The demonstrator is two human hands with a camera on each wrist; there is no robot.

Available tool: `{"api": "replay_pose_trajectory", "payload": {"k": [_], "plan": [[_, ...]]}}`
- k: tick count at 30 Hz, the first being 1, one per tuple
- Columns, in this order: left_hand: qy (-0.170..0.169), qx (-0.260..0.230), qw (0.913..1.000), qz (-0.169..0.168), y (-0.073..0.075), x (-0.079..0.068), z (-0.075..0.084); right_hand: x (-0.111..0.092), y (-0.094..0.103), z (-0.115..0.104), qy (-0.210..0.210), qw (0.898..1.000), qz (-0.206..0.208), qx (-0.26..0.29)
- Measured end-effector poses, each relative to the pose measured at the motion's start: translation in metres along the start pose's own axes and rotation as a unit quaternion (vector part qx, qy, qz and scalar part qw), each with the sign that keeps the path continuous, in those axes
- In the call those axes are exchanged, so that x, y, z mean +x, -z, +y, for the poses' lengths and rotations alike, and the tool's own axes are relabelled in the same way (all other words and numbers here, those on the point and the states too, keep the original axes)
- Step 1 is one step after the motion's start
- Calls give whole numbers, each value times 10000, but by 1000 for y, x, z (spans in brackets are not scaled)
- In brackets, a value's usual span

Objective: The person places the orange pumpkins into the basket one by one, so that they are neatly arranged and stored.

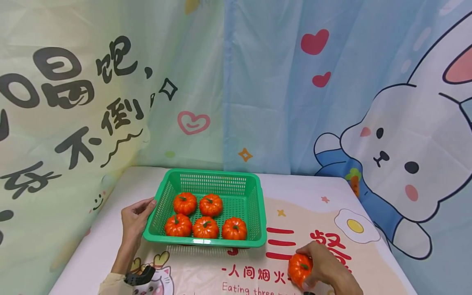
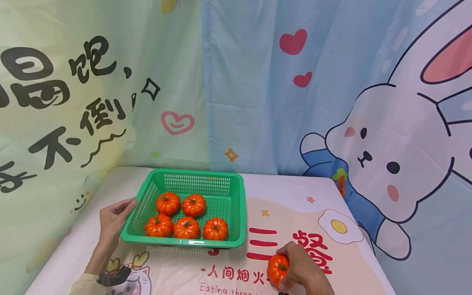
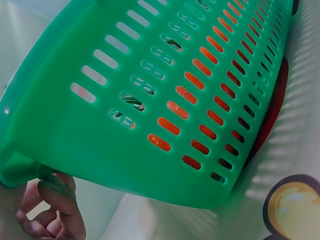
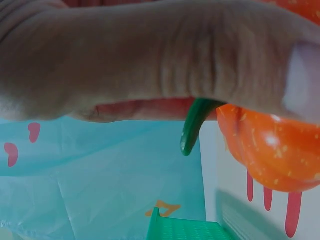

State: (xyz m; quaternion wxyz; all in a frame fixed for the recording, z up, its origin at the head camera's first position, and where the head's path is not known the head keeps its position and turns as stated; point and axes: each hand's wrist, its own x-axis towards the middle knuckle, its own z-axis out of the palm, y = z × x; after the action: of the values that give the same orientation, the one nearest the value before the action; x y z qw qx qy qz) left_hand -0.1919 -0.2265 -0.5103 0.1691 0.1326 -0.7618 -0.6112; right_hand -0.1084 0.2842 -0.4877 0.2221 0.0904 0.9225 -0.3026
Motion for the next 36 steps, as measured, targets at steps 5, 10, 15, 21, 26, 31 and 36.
{"api": "replay_pose_trajectory", "payload": {"k": [5, 10, 15, 21, 26, 31, 36], "plan": [[-28, 14, 10000, 20, 0, 0, -1, 1, 1, -2, -63, 10000, -5, -42], [-110, 57, 9999, 27, 0, 2, -1, -3, 3, -5, 51, 9998, 52, -159], [-57, 83, 9999, 39, -1, 2, -2, -6, 6, -8, 157, 9996, 136, -202], [-6, 68, 10000, 47, 0, 3, -5, -9, 7, -14, 252, 9994, 225, -125], [-44, -15, 10000, 36, 0, 3, -5, -16, 14, -22, 445, 9984, 285, -208], [-54, -51, 10000, 25, 0, 3, -5, -21, 22, -30, 736, 9958, 443, -314], [-50, 22, 10000, 37, -1, 3, -4, -24, 29, -40, 918, 9935, 532, -418]]}}
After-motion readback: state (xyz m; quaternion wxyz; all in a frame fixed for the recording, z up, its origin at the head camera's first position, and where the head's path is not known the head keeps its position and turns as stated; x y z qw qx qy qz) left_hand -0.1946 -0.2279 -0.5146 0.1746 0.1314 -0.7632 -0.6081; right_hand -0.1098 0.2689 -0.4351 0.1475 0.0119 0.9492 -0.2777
